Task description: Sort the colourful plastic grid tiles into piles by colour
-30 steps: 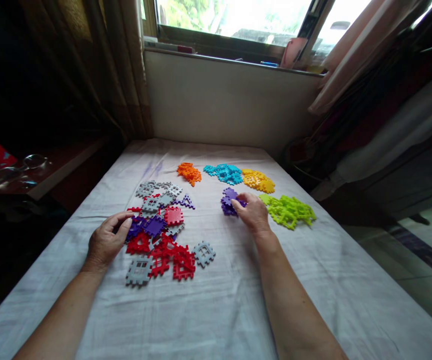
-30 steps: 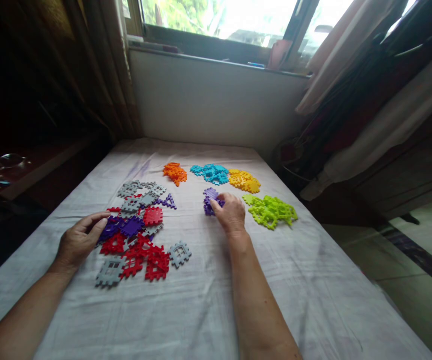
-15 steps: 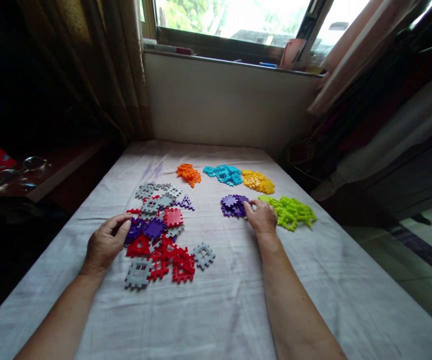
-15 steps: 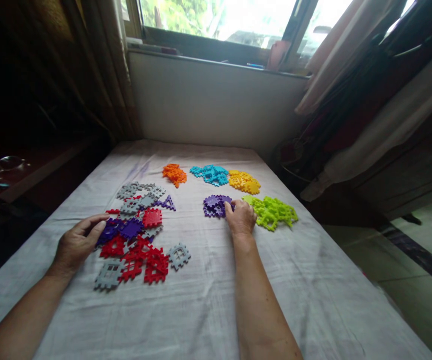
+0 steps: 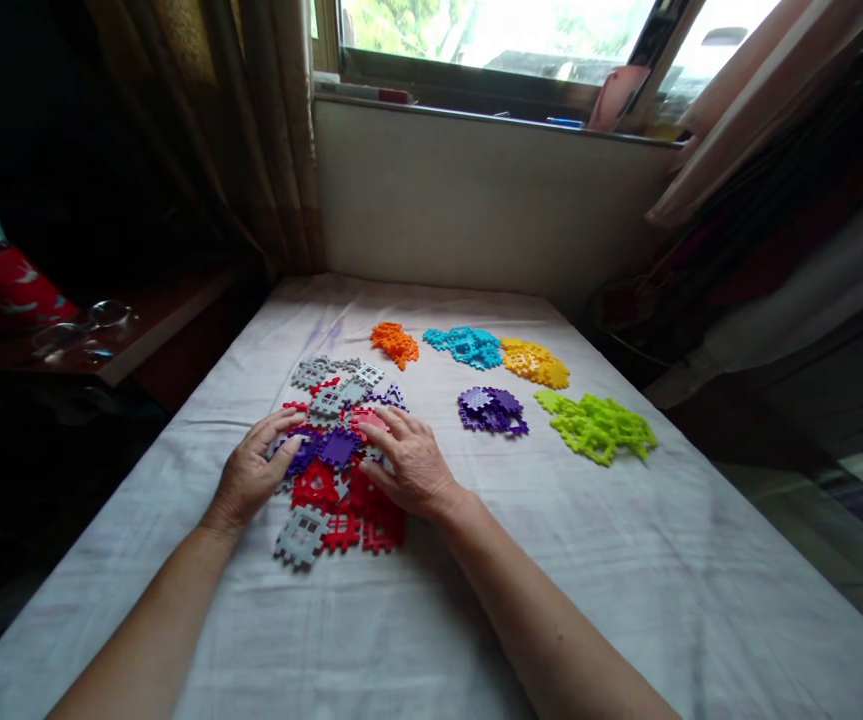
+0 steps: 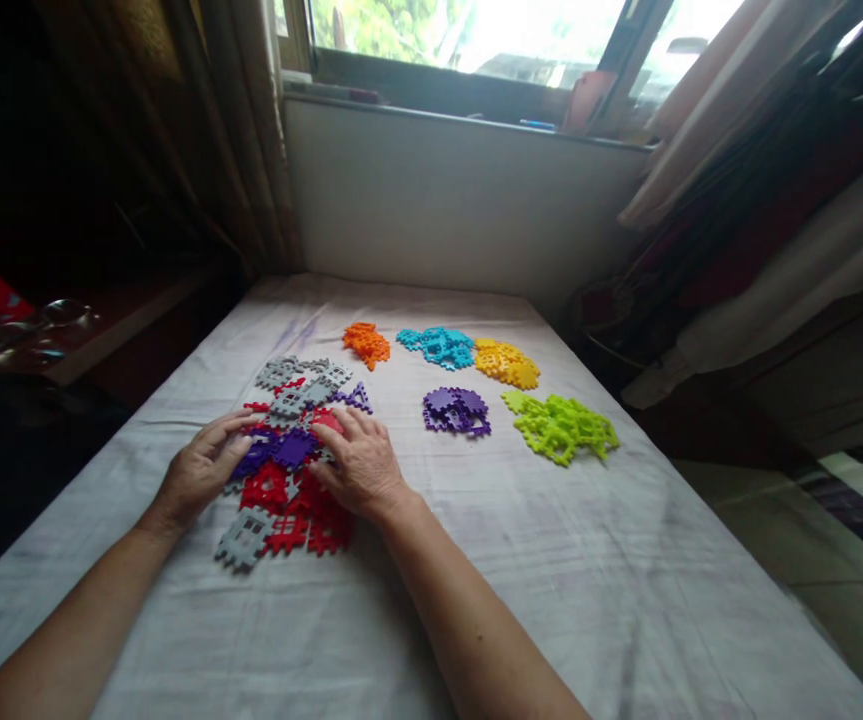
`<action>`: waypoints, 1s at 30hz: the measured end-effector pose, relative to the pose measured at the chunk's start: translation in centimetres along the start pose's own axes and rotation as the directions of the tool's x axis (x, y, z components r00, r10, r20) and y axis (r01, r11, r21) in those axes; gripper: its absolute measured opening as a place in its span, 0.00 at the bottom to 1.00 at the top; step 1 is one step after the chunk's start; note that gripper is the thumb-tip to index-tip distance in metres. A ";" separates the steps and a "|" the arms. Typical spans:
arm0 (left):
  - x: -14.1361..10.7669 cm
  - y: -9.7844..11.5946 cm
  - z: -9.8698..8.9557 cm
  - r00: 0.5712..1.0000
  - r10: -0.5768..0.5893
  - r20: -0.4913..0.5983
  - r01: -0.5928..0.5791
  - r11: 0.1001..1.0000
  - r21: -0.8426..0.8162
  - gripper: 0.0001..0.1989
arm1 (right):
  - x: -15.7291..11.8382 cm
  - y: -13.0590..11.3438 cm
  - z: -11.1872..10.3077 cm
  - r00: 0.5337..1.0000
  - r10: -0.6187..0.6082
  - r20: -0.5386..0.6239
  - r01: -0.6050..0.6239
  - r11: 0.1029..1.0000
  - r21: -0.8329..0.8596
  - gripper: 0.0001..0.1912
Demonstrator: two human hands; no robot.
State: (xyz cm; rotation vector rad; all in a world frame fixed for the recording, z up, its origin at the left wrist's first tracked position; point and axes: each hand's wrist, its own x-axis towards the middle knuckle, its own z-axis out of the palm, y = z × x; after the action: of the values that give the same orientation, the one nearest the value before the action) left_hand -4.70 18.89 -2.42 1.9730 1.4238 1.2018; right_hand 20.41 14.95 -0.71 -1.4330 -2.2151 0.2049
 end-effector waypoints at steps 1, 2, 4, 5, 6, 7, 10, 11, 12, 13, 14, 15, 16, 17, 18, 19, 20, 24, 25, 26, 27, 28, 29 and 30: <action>0.0 0.1 0.1 1.000 -0.002 0.011 0.002 1.000 -0.026 0.21 | -0.1 -0.4 0.1 0.999 -0.019 0.040 0.019 1.000 0.000 0.27; -0.1 0.2 0.1 1.000 -0.009 0.018 0.010 0.998 -0.057 0.21 | -0.1 -0.7 0.2 0.997 -0.022 0.070 0.022 1.000 0.000 0.27; -0.1 0.4 0.2 0.999 -0.036 0.024 0.039 0.993 -0.116 0.22 | -0.1 -0.7 0.0 0.996 0.005 0.088 -0.004 1.000 -0.005 0.21; -0.2 0.5 0.2 0.998 -0.054 0.017 0.055 0.989 -0.134 0.22 | -0.1 -0.6 -0.2 0.997 0.028 0.078 -0.028 1.000 -0.011 0.17; -0.2 0.6 0.2 0.997 -0.073 0.001 0.072 0.987 -0.144 0.22 | -0.1 -0.5 -0.4 0.997 0.057 0.056 -0.056 0.998 -0.018 0.14; -0.2 0.7 0.2 0.996 -0.092 -0.021 0.088 0.985 -0.145 0.21 | -0.1 -0.3 -0.5 0.996 0.086 0.026 -0.086 0.996 -0.024 0.12; -0.3 0.7 0.3 0.987 -0.131 -0.090 0.121 0.987 -0.106 0.21 | 0.0 -0.1 -0.7 0.992 0.116 -0.045 -0.117 0.993 -0.014 0.12; -0.3 0.7 0.3 0.987 -0.127 -0.101 0.119 0.990 -0.080 0.21 | 0.0 -0.1 -0.6 0.994 0.102 -0.047 -0.102 0.995 -0.001 0.15; -0.2 0.6 0.4 0.988 -0.114 -0.104 0.110 0.993 -0.050 0.20 | 0.0 -0.1 -0.6 0.996 0.083 -0.038 -0.083 0.996 0.013 0.17; -0.2 0.5 0.4 0.991 -0.094 -0.098 0.093 0.996 -0.016 0.20 | -0.1 -0.2 -0.5 0.998 0.067 -0.021 -0.066 0.997 0.027 0.19; -0.2 0.5 0.5 0.994 -0.068 -0.088 0.070 0.997 0.017 0.20 | -0.1 -0.3 -0.4 0.998 0.056 0.000 -0.056 0.998 0.039 0.19; -0.2 0.3 0.5 0.997 -0.042 -0.069 0.045 0.998 0.049 0.20 | -0.1 -0.4 -0.3 0.998 0.053 0.017 -0.053 0.997 0.051 0.18; -0.2 0.2 0.5 0.999 -0.019 -0.045 0.023 0.997 0.077 0.21 | 0.0 -0.4 -0.3 0.998 0.054 0.024 -0.056 0.997 0.062 0.18; -0.2 0.1 0.5 1.000 -0.001 -0.017 0.003 0.995 0.102 0.21 | 0.0 -0.4 -0.3 0.998 0.056 0.020 -0.057 0.996 0.074 0.19; -0.1 -0.1 0.5 1.000 0.014 0.013 -0.015 0.992 0.126 0.23 | 0.0 -0.4 -0.3 0.998 0.056 0.004 -0.056 0.995 0.085 0.20; -0.1 -0.3 0.5 0.999 0.026 0.039 -0.031 0.987 0.155 0.24 | 0.0 -0.4 -0.2 0.998 0.052 -0.018 -0.050 0.994 0.100 0.21; -0.1 -0.6 0.5 0.998 0.035 0.055 -0.044 0.981 0.189 0.25 | 0.1 -0.3 -0.2 0.998 0.043 -0.044 -0.038 0.992 0.121 0.20; -0.2 -1.6 0.8 0.998 0.056 0.029 -0.063 0.934 0.352 0.29 | 0.2 0.5 -0.5 0.991 0.030 -0.131 0.009 0.959 0.284 0.10; -0.2 -1.8 0.8 0.998 0.062 0.026 -0.068 0.924 0.377 0.28 | 0.3 0.9 -0.6 0.986 0.057 -0.156 -0.002 0.943 0.333 0.11; -0.2 -1.9 0.8 0.997 0.072 0.031 -0.078 0.917 0.391 0.27 | 0.3 1.4 -0.8 0.978 0.104 -0.182 -0.027 0.924 0.381 0.11; -0.2 -2.0 0.9 0.996 0.083 0.040 -0.092 0.915 0.393 0.26 | 0.3 1.9 -0.9 0.965 0.167 -0.201 -0.065 0.900 0.432 0.11; -0.2 -2.1 0.9 0.994 0.094 0.049 -0.106 0.916 0.387 0.24 | 0.4 2.4 -0.9 0.948 0.241 -0.207 -0.113 0.865 0.489 0.12; -0.1 -2.1 0.9 0.993 0.101 0.055 -0.115 0.920 0.375 0.23 | 0.4 2.9 -0.9 0.929 0.315 -0.196 -0.162 0.821 0.548 0.14; -0.1 -2.2 0.9 0.993 0.105 0.057 -0.118 0.925 0.362 0.22 | 0.5 3.2 -0.8 0.911 0.375 -0.169 -0.204 0.769 0.606 0.16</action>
State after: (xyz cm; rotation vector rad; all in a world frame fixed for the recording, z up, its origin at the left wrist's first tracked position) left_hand -5.18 19.76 -4.53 2.3389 1.6298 0.9940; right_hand 23.29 16.66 -1.05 -1.3391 -1.4949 0.6771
